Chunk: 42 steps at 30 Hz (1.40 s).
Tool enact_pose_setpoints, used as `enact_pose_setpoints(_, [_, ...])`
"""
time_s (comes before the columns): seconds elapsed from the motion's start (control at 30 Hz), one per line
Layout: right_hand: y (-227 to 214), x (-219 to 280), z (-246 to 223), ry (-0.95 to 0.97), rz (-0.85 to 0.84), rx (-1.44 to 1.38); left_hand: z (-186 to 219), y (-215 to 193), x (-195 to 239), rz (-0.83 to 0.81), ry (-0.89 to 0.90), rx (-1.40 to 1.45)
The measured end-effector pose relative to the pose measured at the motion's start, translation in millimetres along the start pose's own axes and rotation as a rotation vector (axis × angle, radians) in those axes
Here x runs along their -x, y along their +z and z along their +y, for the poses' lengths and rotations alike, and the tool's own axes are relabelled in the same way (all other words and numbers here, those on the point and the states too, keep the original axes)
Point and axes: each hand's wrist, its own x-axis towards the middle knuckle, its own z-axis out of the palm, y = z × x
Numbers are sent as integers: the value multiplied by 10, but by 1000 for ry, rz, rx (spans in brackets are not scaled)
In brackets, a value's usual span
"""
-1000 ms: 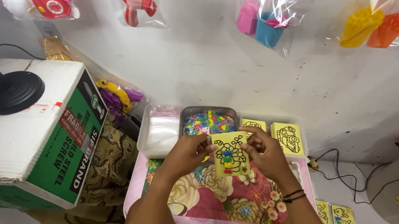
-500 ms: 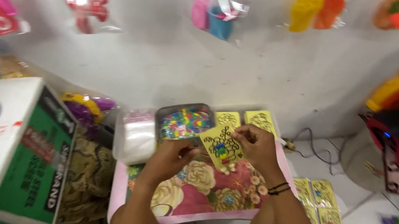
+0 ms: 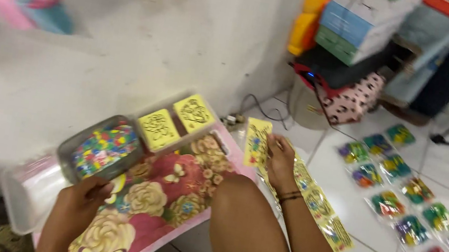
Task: The person sits on the floor and packs small yellow cards with cartoon designs into clear plastic bags. They place the filled bags onto the floor in a neat row next to other completed packages.
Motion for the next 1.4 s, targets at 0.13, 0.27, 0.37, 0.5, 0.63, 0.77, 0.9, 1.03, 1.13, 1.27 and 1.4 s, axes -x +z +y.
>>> enact_pose_setpoints(0.13, [-1014, 713, -36, 219, 278, 371, -145, 92, -78, -55, 12, -17])
enact_pose_setpoints(0.27, [-2391, 1362, 302, 269, 632, 529, -463, 201, -262, -90, 20, -138])
enact_pose_setpoints(0.37, [-3053, 1898, 404, 290, 829, 738, -679, 264, -421, -111, 17, -159])
enact_pose_setpoints(0.5, [-3494, 2516, 392, 453, 1008, 868, -981, 358, -526, -101, 86, -131])
enact_pose_setpoints(0.63, [-3490, 2589, 320, 536, 1077, 782, -919, 384, -516, -136, 55, -153])
enact_pose_setpoints(0.77, [-3466, 2369, 353, 499, 937, 965, -782, 374, -467, -168, 3, -230])
enact_pose_setpoints(0.9, [-3337, 2001, 335, 412, 838, 1064, -729, 409, -464, -175, -21, -237])
enact_pose_setpoints(1.03, [-3473, 1673, 351, 292, 828, 1225, -697, 440, -467, -182, -68, -240])
enact_pose_setpoints(1.13, [-3511, 1435, 239, 196, 821, 1383, -764, 481, -463, -152, -96, -262])
enact_pose_setpoints(1.27, [-3331, 1155, -61, 354, 773, 1260, -1320, 560, -659, -70, 151, -264])
enact_pose_setpoints(1.4, [-3294, 1013, -122, 472, 708, 1274, -1373, 604, -661, -48, 193, -247])
